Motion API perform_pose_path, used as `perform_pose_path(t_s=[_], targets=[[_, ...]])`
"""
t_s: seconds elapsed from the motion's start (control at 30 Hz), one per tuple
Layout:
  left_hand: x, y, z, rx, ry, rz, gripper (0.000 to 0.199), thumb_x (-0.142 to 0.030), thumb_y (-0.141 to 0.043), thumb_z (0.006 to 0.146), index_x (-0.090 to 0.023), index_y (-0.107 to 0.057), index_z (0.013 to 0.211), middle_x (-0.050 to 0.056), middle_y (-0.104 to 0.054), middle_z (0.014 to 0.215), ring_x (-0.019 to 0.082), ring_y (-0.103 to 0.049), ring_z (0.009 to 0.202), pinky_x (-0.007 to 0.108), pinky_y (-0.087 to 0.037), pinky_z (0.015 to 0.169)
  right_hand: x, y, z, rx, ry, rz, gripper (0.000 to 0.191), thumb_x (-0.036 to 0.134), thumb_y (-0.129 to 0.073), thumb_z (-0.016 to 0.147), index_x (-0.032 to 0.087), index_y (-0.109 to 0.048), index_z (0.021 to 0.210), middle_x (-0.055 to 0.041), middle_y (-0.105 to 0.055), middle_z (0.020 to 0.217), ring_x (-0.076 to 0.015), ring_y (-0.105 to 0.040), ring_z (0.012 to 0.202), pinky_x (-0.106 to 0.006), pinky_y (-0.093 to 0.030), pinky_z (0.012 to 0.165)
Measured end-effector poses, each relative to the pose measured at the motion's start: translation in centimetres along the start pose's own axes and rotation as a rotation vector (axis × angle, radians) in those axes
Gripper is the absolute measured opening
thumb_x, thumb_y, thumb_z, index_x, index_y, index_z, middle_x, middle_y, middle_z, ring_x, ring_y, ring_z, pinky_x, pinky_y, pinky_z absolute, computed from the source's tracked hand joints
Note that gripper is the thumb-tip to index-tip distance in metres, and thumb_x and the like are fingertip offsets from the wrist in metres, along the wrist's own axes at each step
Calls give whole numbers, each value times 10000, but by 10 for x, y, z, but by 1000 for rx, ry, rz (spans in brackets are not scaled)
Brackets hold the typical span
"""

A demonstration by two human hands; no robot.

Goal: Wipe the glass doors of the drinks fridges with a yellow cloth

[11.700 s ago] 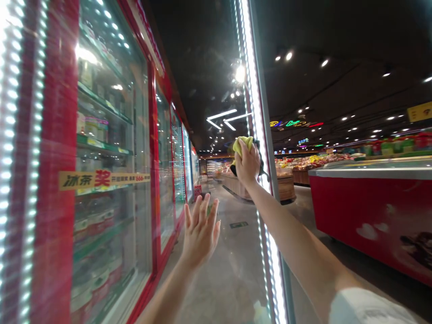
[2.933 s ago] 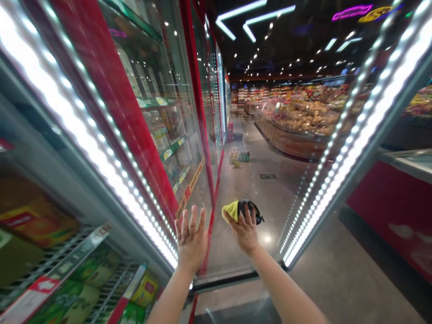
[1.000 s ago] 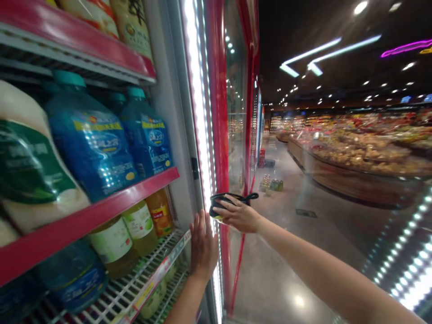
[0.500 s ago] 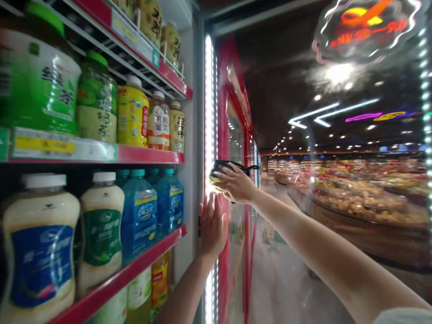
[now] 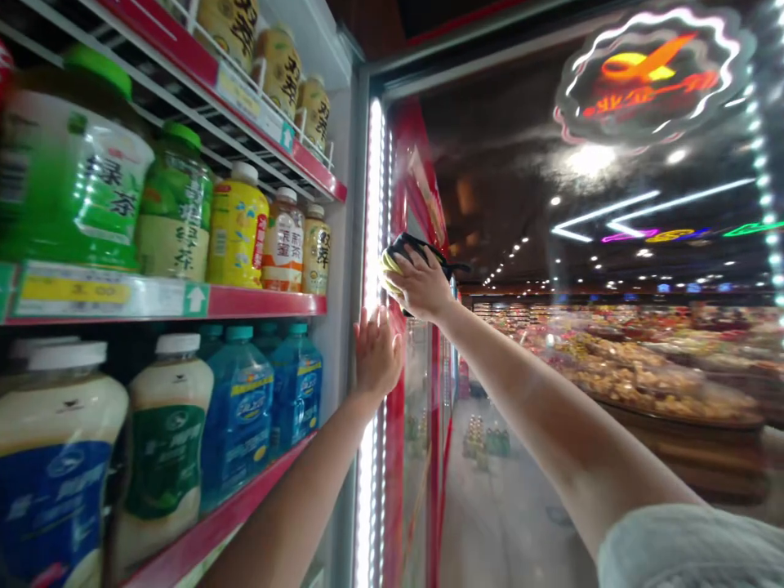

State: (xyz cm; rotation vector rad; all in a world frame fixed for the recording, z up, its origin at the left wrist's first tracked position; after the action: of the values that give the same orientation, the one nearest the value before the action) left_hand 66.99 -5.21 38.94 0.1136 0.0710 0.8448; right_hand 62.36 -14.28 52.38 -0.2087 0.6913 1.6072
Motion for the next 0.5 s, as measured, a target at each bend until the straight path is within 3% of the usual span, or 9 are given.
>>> perform_pose_path(t_s=[0.13, 0.3, 0.4, 0.5], targets=[[-1, 10, -44, 42, 38, -35, 588, -275, -396, 1029, -157, -317, 1599, 175, -317, 1683, 310, -153, 1606, 589, -226, 1272, 28, -3, -83, 13, 23, -1, 432, 326, -589, 994, 231, -603, 1414, -96, -469, 1603, -356, -269, 1542, -629, -128, 1267], [-22, 12, -86, 70, 29, -87, 603, -282, -398, 1038, -168, -272, 1616, 180, -318, 1681, 306, -133, 1610, 599, -190, 1281, 65, -3, -198, 153, 166, -9, 494, 308, -653, 945, 289, -592, 1435, -73, -507, 1575, -358, -311, 1515, -617, -138, 1266], [-42, 5, -88, 51, -11, -136, 628, -267, -414, 1034, -174, -234, 1629, 188, -330, 1673, 320, -135, 1608, 618, -192, 1278, 49, 14, -217, 181, 187, -49, 538, 312, -672, 930, 328, -572, 1459, -54, -499, 1584, -344, -322, 1512, -600, -160, 1265], [-63, -4, -81, 16, -46, -190, 675, -231, -420, 1030, -215, -155, 1651, 173, -302, 1687, 309, -140, 1608, 608, -191, 1286, -4, 50, -202, 111, 2, -170, 560, 341, -660, 942, 337, -545, 1490, -65, -472, 1600, -357, -299, 1522, -622, -161, 1256]])
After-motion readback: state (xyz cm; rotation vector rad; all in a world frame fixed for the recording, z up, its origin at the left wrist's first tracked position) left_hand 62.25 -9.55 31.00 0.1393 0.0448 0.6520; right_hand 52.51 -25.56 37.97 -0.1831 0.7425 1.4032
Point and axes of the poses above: each hand's wrist, its own z-axis towards the middle knuckle, its own y-axis out of the back of the hand, x = y × z, the point moved 7 cm from there along z, towards the middle knuckle
